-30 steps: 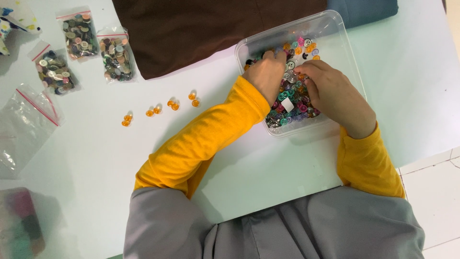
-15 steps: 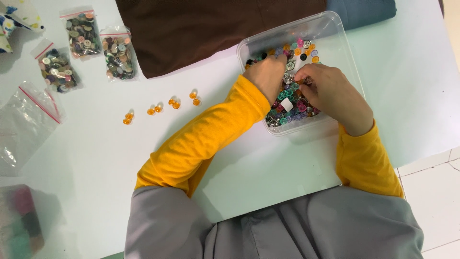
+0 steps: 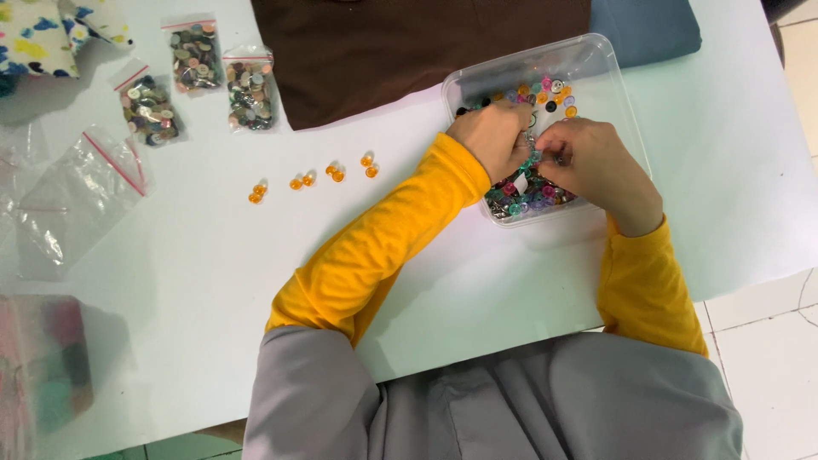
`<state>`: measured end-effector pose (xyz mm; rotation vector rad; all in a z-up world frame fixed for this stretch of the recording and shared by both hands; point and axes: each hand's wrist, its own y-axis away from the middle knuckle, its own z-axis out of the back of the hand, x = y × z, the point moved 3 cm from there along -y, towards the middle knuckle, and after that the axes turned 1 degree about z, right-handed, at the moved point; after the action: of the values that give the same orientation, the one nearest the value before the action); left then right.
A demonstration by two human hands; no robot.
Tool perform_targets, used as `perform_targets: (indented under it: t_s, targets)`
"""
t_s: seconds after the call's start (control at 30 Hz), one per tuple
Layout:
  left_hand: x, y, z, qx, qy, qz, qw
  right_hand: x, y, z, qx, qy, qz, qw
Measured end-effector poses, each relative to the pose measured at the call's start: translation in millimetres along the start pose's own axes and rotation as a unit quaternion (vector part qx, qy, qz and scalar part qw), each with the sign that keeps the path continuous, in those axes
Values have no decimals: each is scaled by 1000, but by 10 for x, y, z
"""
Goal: The person sorts buttons by picking them from a container and placing them into small plastic bags.
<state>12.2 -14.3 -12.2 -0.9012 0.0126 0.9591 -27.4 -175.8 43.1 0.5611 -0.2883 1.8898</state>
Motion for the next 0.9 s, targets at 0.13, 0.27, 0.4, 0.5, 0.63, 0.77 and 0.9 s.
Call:
perform_targets:
  t_s: [0.13,0.27,0.4,0.5,0.63,0.77,0.9]
  targets:
    - [-161,-230,665,68,207,16,976,113,26,103,-132,6,101,986]
    - [-123,-137,1122,-56,302,30,951,674,92,326,-205,12,152,967]
    - [190,159,1752,-70,261,3,963,1283,92,311,-208,-7,231,950]
    - [640,538,2180,-139,220,13,965,1607,-96,48,-203,-16,283,937]
    - [1344,1155,2750,-137,135,66,979,2224,-359,-313,-188,-9,331,925]
    - [1913,1697,3249,-94,111,211,967,2619,-665,-853,-163,-26,344,924]
    - [2221,2021,3464,-27,81,284,955,2972,-926,-1357,-132,-59,339,930]
